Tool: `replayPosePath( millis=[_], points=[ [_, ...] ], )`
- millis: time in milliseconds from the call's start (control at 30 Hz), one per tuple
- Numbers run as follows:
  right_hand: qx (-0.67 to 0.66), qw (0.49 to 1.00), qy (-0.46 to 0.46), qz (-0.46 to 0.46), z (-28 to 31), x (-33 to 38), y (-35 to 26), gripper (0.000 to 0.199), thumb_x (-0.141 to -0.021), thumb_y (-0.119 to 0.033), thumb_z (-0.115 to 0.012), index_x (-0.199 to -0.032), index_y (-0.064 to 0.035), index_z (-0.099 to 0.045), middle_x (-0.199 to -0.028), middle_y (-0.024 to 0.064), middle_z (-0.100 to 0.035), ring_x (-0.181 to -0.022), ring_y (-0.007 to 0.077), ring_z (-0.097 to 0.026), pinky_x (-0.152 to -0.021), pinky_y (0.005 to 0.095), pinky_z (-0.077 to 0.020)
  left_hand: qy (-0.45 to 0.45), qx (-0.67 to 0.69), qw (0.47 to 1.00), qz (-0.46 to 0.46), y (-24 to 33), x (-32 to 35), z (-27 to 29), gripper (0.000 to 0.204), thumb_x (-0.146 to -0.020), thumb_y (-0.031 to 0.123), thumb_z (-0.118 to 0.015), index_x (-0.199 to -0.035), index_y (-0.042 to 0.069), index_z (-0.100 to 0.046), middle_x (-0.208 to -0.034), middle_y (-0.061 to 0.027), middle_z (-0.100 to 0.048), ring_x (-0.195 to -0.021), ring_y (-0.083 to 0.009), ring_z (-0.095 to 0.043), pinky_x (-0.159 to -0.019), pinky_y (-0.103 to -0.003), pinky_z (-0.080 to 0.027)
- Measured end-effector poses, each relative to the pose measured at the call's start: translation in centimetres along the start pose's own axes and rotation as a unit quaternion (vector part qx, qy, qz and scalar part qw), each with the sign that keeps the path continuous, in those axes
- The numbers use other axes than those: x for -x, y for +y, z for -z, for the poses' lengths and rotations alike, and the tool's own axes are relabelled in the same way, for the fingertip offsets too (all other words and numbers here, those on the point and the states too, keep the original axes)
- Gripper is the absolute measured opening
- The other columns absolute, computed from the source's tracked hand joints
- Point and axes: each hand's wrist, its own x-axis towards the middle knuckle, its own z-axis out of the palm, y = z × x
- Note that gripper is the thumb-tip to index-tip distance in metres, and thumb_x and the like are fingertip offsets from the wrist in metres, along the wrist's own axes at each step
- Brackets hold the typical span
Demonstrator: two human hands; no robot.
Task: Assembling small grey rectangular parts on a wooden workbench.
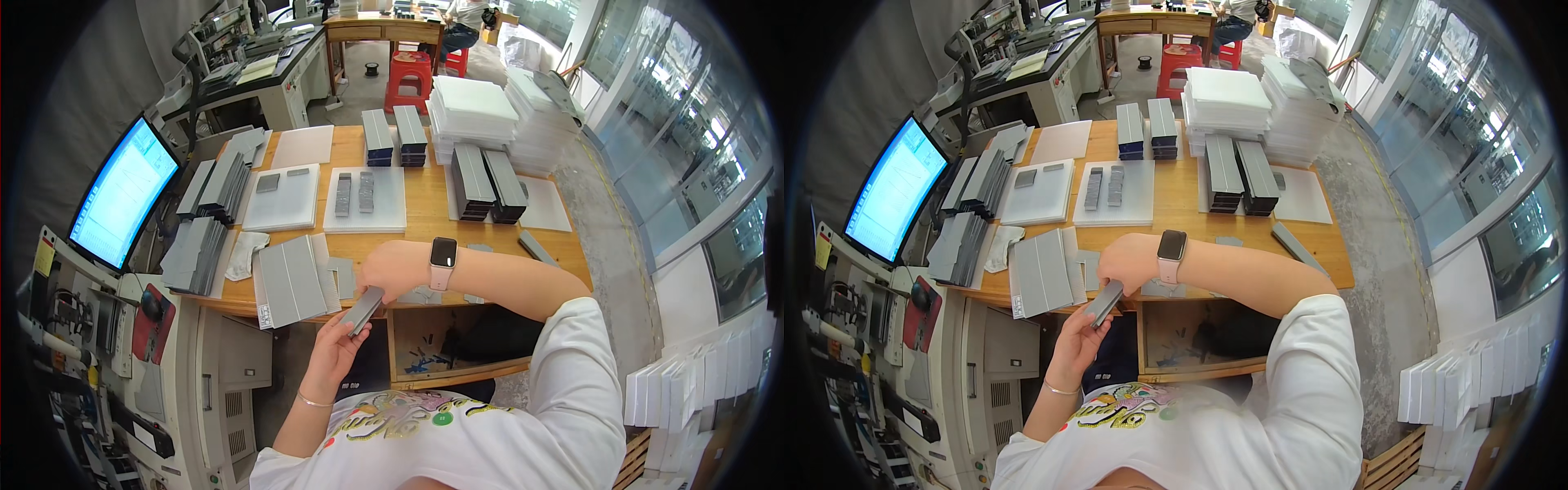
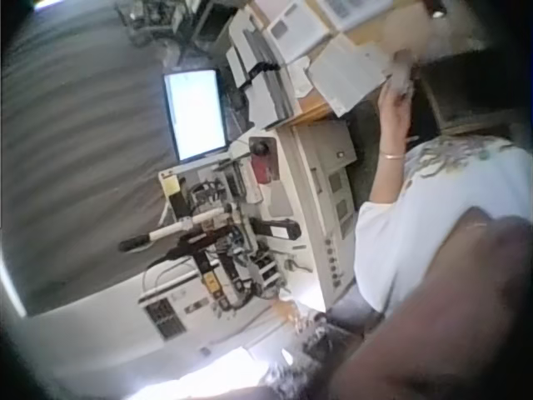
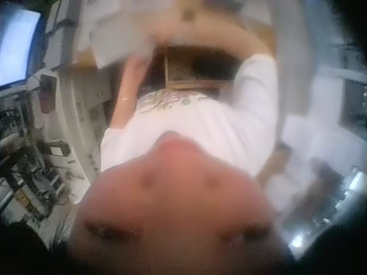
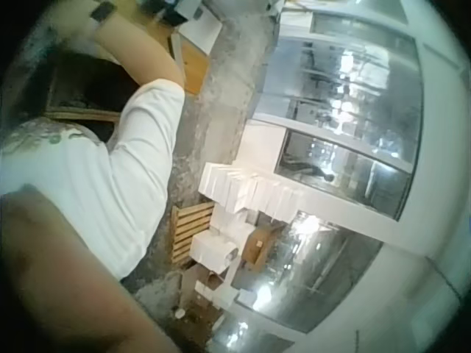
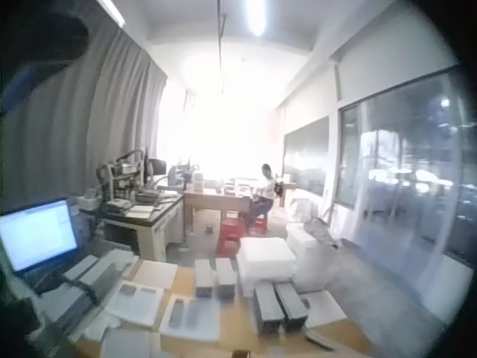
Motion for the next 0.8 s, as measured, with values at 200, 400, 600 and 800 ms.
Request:
replayPosePath(
  millis=[200,400,600,800],
  points=[
    [0.024,0.997,-0.069,-0.021,1.5,1.4,-1.1,0.025,-0.060,-0.023,-0.067,-0.080,-0.0083,-0.064,-0.076,0.0107,-0.060,-0.075,0.0295,-0.057,-0.064,0.0398,-0.0460,-0.044,0.009,0.998,0.049,0.4,0.0,-0.5,0.029,-0.080,0.003,-0.050,-0.108,-0.007,-0.046,-0.097,-0.0157,-0.057,-0.084,-0.0226,-0.059,-0.076,-0.031,-0.049],
    [-0.043,0.992,-0.102,-0.060,2.6,3.1,-1.4,0.026,-0.061,-0.025,-0.068,-0.077,-0.0051,-0.063,-0.067,0.0118,-0.059,-0.068,0.0309,-0.056,-0.061,0.0390,-0.0449,-0.112,-0.001,0.991,0.076,0.4,-0.7,-1.2,0.035,-0.083,0.010,-0.049,-0.112,-0.009,-0.044,-0.100,-0.0171,-0.056,-0.088,-0.0234,-0.058,-0.079,-0.031,-0.048],
    [-0.125,0.981,-0.103,-0.109,3.0,4.8,0.2,0.031,-0.062,-0.025,-0.069,-0.082,-0.0027,-0.063,-0.070,0.0114,-0.062,-0.064,0.0261,-0.057,-0.059,0.0344,-0.0450,-0.146,0.032,0.986,0.072,0.4,-2.5,-2.3,0.040,-0.088,0.024,-0.046,-0.113,-0.007,-0.044,-0.102,-0.0185,-0.056,-0.093,-0.0283,-0.056,-0.085,-0.037,-0.046],
    [-0.272,0.942,-0.074,-0.181,4.1,6.4,1.8,0.038,-0.065,-0.026,-0.071,-0.091,0.0002,-0.063,-0.076,0.0091,-0.065,-0.064,0.0145,-0.058,-0.060,0.0259,-0.0457,-0.191,0.011,0.981,0.022,0.7,-4.1,-4.0,0.041,-0.086,0.026,-0.051,-0.115,-0.002,-0.043,-0.108,-0.0165,-0.053,-0.101,-0.0278,-0.053,-0.091,-0.040,-0.041]
  ],
)
